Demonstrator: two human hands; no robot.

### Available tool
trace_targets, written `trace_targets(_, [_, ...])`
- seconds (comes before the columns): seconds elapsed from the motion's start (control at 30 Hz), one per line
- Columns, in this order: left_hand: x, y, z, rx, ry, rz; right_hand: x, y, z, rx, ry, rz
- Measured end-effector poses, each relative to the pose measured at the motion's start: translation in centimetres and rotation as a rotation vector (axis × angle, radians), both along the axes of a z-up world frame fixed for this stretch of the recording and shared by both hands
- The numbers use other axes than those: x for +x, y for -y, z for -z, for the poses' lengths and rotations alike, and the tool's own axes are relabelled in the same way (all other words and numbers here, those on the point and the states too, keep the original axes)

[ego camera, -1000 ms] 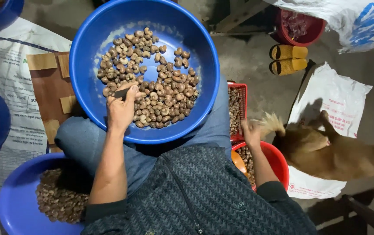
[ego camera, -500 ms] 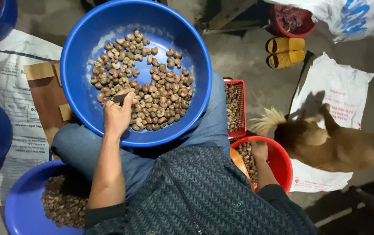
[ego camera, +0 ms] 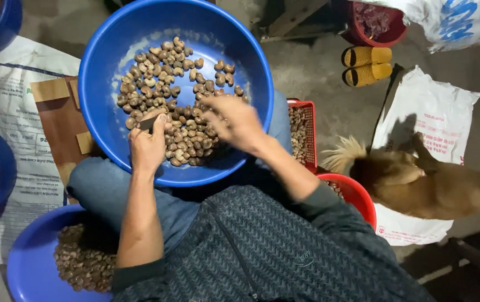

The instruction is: A person uses a small hand tool to peel the outer layer off nuts and sorts them into different bowls.

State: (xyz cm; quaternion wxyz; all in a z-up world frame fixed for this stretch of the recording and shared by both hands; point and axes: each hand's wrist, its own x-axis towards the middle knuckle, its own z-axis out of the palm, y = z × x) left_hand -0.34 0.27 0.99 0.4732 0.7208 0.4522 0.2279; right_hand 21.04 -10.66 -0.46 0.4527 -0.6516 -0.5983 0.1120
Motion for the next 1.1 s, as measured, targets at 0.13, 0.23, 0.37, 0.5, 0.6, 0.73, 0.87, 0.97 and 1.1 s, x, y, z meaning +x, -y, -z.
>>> trace_targets(0.13, [-0.2, 0.1, 0.2, -0.027, 0.046, -0.048, -4.3, -3.6, -0.2, -0.250, 0.192, -0.299])
trace_targets(0.23, [-0.5, -0.2, 1.2, 0.141, -0.093, -0.083, -6.2, -4.9, 5.6, -0.473, 0.375, -0.357])
trace_targets(0.37, [-0.5, -0.7, 2.4, 0.190, -0.061, -0.118, -7.4, -5.0, 10.1, -0.461, 0.526, -0.246])
trace_targets(0.5, [-0.4, -0.8, 2.8, 0.150, -0.021, -0.123, -7.0, -4.0, 10.1, -0.498, 0.495, -0.260])
trace_targets(0.6, [0.1, -0.4, 1.2, 0.160, -0.048, -0.098, -6.8, -4.2, 10.7, -0.538, 0.494, -0.296])
trace_targets(0.73, [0.2, -0.5, 1.8, 0.149, -0.060, -0.085, -7.3, -4.3, 10.7, -0.543, 0.479, -0.280])
trace_targets(0.87, [0.2, -0.4, 2.1, 0.141, -0.063, -0.082, -7.5, -4.2, 10.6, -0.505, 0.527, -0.258])
trace_targets(0.97, [0.2, -0.4, 1.8, 0.147, -0.078, -0.074, -7.7, -4.3, 10.3, -0.526, 0.520, -0.260])
trace_targets(1.1, [0.3, -0.4, 2.0, 0.130, -0.085, -0.080, -7.6, -4.4, 11.8, -0.555, 0.406, -0.283])
